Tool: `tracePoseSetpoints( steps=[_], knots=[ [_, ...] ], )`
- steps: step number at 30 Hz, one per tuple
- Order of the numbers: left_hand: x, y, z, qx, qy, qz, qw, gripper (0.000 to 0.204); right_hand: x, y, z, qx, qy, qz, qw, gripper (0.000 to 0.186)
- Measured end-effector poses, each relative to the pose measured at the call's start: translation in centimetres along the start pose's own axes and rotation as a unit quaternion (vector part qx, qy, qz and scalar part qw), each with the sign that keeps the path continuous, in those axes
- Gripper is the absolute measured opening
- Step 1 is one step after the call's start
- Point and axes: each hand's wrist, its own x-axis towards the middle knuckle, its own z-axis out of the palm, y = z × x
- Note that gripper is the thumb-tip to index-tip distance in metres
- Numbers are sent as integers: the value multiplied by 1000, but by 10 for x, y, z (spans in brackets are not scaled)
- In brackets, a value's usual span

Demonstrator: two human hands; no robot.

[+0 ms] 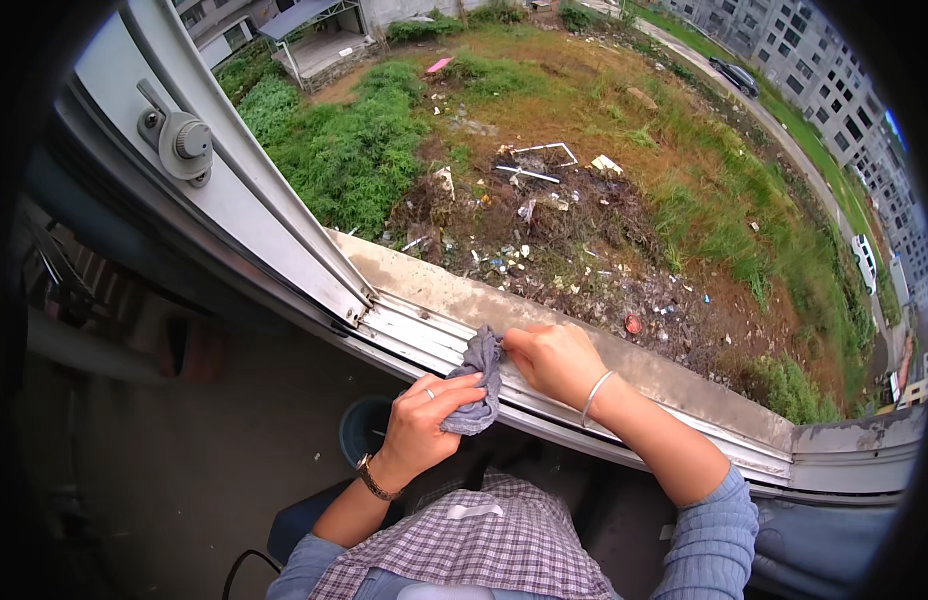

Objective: The person cleans a window frame using a wet cloth and a small metal tool. They wipe the frame, scrape debris from grooves, and repeatedly wipe the same areas while standing at an open window.

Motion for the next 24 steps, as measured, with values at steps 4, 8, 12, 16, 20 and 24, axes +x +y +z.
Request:
tracePoseSetpoints(
  steps=[4,8,12,16,20,24],
  knots=[
    [11,-15,-12,40,71,-16,997,39,73,-4,20,70,22,-111,991,11],
    [12,-13,-14,5,40,-40,998,41,82,8,11,70,-66,-142,985,9],
    [4,2,2,-14,-39,-6,999,45,38,11,-19,5,-134,-79,988,8],
    [19,-7,1,-11,9,-50,999,48,60,-4,6,6,-52,-51,997,11],
    [27,-4,2,34,28,-54,998,41,69,0,7,7,-39,-60,997,11],
    [28,21,37,0,-82,29,996,42,-5,17,-24,0,-75,14,997,10]
  ],
)
